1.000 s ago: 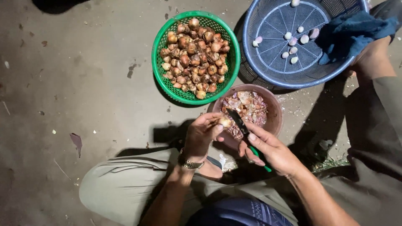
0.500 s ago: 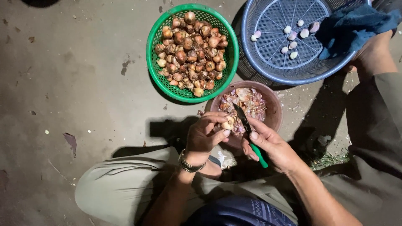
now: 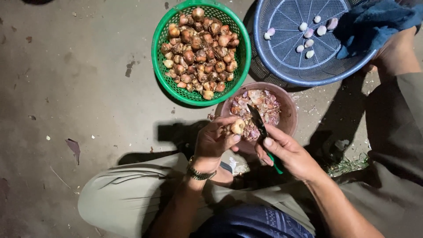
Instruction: The person is peeling small onions (shallots) using a knife, collecting the skins in a bowl and the peeled onions in a separate basket.
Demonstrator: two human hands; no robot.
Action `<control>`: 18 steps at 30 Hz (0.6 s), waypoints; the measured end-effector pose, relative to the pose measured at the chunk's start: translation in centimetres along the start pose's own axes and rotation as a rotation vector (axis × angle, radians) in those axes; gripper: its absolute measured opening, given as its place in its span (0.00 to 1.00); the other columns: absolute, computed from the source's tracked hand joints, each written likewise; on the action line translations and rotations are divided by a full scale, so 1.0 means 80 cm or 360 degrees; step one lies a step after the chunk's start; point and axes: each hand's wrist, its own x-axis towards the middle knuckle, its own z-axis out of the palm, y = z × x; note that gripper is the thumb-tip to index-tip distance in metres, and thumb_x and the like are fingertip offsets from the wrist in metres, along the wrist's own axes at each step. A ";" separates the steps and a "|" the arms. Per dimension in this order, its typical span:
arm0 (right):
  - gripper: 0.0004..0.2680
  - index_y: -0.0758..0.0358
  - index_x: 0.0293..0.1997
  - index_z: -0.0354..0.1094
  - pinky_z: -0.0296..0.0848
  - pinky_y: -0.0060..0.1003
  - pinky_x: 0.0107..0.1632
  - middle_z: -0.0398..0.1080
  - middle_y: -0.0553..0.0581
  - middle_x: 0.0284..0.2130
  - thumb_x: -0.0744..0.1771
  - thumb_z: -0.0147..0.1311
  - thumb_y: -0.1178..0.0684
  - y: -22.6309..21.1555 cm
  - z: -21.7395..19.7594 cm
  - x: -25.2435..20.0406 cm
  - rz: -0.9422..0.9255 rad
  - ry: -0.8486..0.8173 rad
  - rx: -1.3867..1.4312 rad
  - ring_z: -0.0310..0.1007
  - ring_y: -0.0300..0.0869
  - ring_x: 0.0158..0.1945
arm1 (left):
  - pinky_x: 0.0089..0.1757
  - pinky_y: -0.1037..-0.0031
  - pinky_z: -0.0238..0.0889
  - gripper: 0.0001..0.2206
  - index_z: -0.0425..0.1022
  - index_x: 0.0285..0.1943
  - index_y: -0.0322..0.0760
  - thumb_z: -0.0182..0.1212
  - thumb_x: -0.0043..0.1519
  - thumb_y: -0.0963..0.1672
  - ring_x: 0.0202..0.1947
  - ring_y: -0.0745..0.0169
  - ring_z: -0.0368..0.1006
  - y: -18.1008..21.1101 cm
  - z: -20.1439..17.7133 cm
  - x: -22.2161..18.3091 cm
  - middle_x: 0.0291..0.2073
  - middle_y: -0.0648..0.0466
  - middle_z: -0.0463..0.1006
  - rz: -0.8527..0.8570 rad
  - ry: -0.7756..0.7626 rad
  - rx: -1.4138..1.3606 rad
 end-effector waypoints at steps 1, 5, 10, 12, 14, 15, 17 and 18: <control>0.18 0.61 0.71 0.57 0.71 0.30 0.28 0.71 0.66 0.26 0.71 0.43 0.57 -0.001 0.002 -0.001 -0.0015 -0.0006 -0.0042 0.69 0.39 0.23 | 0.26 0.74 0.80 0.19 0.76 0.55 0.19 0.72 0.55 0.36 0.31 0.57 0.80 -0.005 -0.002 0.001 0.39 0.38 0.79 0.0036 0.0004 -0.0031; 0.17 0.65 0.71 0.57 0.72 0.30 0.32 0.72 0.63 0.29 0.72 0.39 0.55 -0.003 -0.002 -0.007 0.0008 -0.0065 -0.0130 0.69 0.38 0.28 | 0.23 0.77 0.78 0.19 0.77 0.55 0.19 0.72 0.55 0.35 0.28 0.61 0.78 -0.015 -0.007 0.002 0.36 0.40 0.79 0.0074 0.0017 -0.0077; 0.20 0.59 0.75 0.51 0.72 0.29 0.31 0.74 0.65 0.29 0.71 0.42 0.59 -0.011 0.006 -0.003 -0.0024 -0.0225 -0.0224 0.67 0.39 0.28 | 0.22 0.78 0.76 0.20 0.75 0.54 0.20 0.72 0.53 0.34 0.27 0.61 0.78 -0.017 -0.009 0.001 0.36 0.40 0.80 0.0056 0.0054 -0.0123; 0.22 0.60 0.76 0.46 0.72 0.28 0.31 0.73 0.65 0.28 0.70 0.42 0.59 -0.013 0.011 -0.001 -0.0016 -0.0287 -0.0211 0.67 0.38 0.27 | 0.21 0.78 0.75 0.18 0.75 0.52 0.20 0.73 0.52 0.33 0.24 0.62 0.77 -0.014 -0.005 0.001 0.37 0.39 0.80 0.0077 0.0058 -0.0134; 0.24 0.60 0.77 0.42 0.71 0.28 0.31 0.71 0.64 0.28 0.69 0.45 0.62 -0.016 0.016 0.001 -0.0026 -0.0340 -0.0177 0.68 0.38 0.27 | 0.21 0.77 0.75 0.20 0.76 0.53 0.19 0.74 0.51 0.34 0.18 0.62 0.77 -0.006 0.004 -0.001 0.30 0.40 0.80 0.0066 0.0040 -0.0162; 0.24 0.60 0.77 0.42 0.71 0.28 0.31 0.71 0.64 0.28 0.69 0.45 0.62 -0.017 0.015 0.001 -0.0027 -0.0338 -0.0175 0.68 0.38 0.27 | 0.21 0.77 0.75 0.20 0.76 0.53 0.19 0.74 0.51 0.34 0.18 0.62 0.77 -0.008 0.003 0.000 0.30 0.40 0.80 0.0064 0.0039 -0.0161; 0.24 0.61 0.77 0.43 0.70 0.29 0.31 0.72 0.61 0.26 0.69 0.46 0.60 -0.018 0.015 0.001 0.0000 -0.0324 -0.0350 0.66 0.37 0.27 | 0.20 0.76 0.74 0.19 0.76 0.52 0.20 0.72 0.51 0.33 0.17 0.60 0.77 -0.012 0.000 0.000 0.30 0.38 0.80 0.0085 0.0065 -0.0154; 0.24 0.61 0.77 0.43 0.70 0.29 0.31 0.72 0.61 0.26 0.69 0.46 0.60 -0.017 0.015 0.001 0.0001 -0.0323 -0.0347 0.66 0.37 0.27 | 0.20 0.76 0.74 0.19 0.76 0.52 0.20 0.72 0.51 0.33 0.17 0.60 0.77 -0.013 -0.001 0.000 0.30 0.38 0.80 0.0082 0.0066 -0.0153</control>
